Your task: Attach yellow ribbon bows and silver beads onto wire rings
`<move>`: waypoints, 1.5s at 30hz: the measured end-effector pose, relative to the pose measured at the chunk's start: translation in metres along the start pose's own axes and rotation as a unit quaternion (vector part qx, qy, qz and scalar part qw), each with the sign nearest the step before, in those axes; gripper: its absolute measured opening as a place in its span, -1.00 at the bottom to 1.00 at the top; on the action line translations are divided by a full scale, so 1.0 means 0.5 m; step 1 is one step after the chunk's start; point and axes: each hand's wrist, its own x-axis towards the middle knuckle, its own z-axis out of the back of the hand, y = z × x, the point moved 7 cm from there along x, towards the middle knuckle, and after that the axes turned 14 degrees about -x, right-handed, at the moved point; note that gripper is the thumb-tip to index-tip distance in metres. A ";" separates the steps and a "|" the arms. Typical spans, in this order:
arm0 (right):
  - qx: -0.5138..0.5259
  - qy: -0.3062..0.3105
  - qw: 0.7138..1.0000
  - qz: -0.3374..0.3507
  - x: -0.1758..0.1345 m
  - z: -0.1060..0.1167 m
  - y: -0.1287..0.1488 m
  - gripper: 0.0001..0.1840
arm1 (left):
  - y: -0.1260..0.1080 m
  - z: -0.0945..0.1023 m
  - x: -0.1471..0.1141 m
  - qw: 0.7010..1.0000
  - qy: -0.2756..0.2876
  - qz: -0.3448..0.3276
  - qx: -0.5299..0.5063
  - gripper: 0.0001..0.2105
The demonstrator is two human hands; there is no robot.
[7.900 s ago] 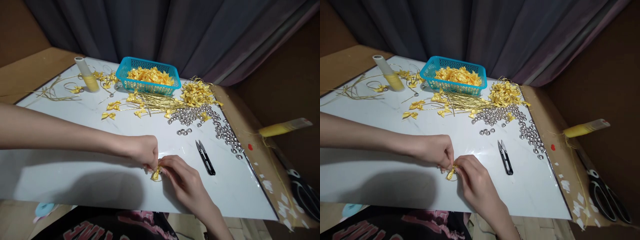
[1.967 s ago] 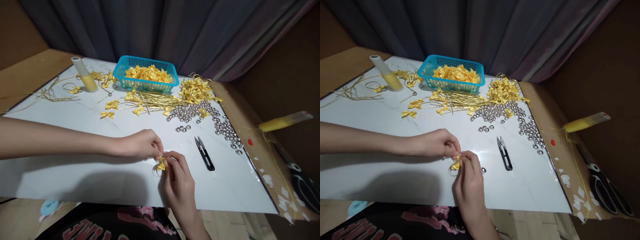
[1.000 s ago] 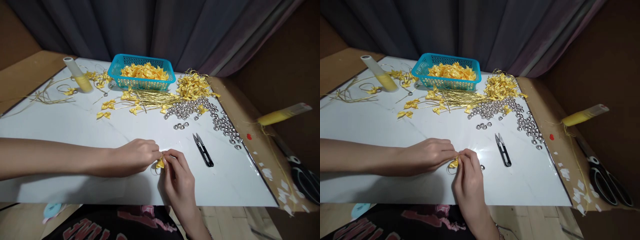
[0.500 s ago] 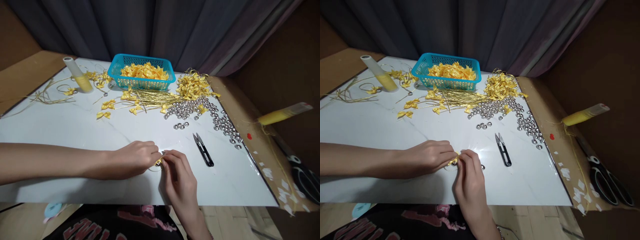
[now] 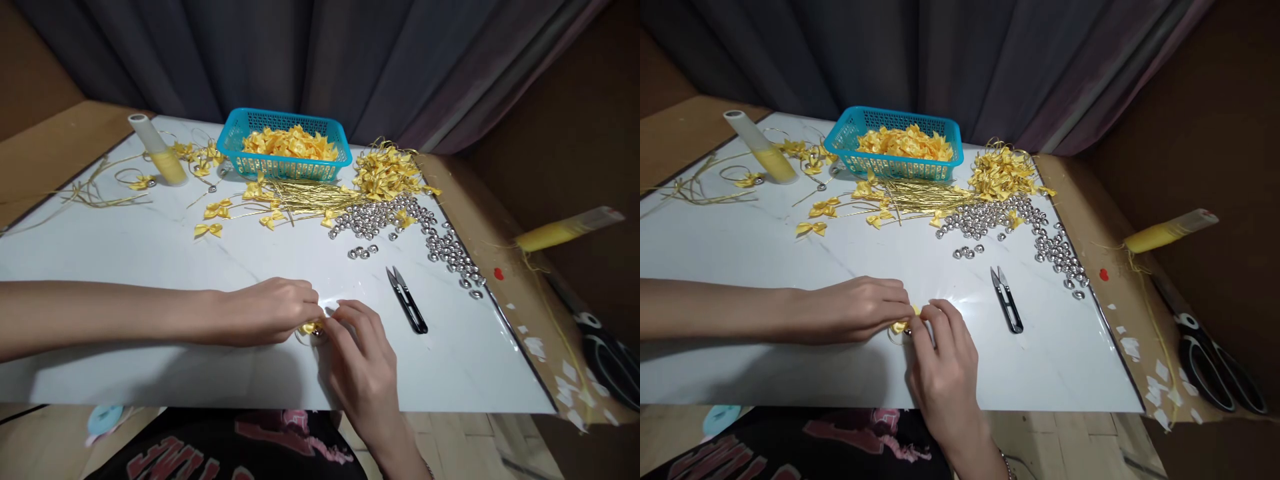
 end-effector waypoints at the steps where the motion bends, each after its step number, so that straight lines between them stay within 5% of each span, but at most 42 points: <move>1: -0.004 -0.002 1.000 0.004 0.001 0.000 0.001 -0.66 | 0.000 0.000 -0.001 1.000 0.001 0.000 -0.002 -0.84; 18: 0.029 0.010 0.999 -0.022 -0.001 -0.005 -0.006 -0.75 | 0.000 0.003 -0.014 1.000 -0.012 0.008 -0.009 -0.80; 28: -0.023 0.005 0.999 0.042 0.000 -0.002 0.001 -0.79 | 0.007 0.002 -0.012 0.999 -0.017 -0.005 -0.038 -0.79; 45: -0.031 -0.012 0.998 0.053 -0.002 -0.004 0.003 -0.80 | 0.011 0.003 -0.013 0.997 -0.027 0.010 -0.071 -0.82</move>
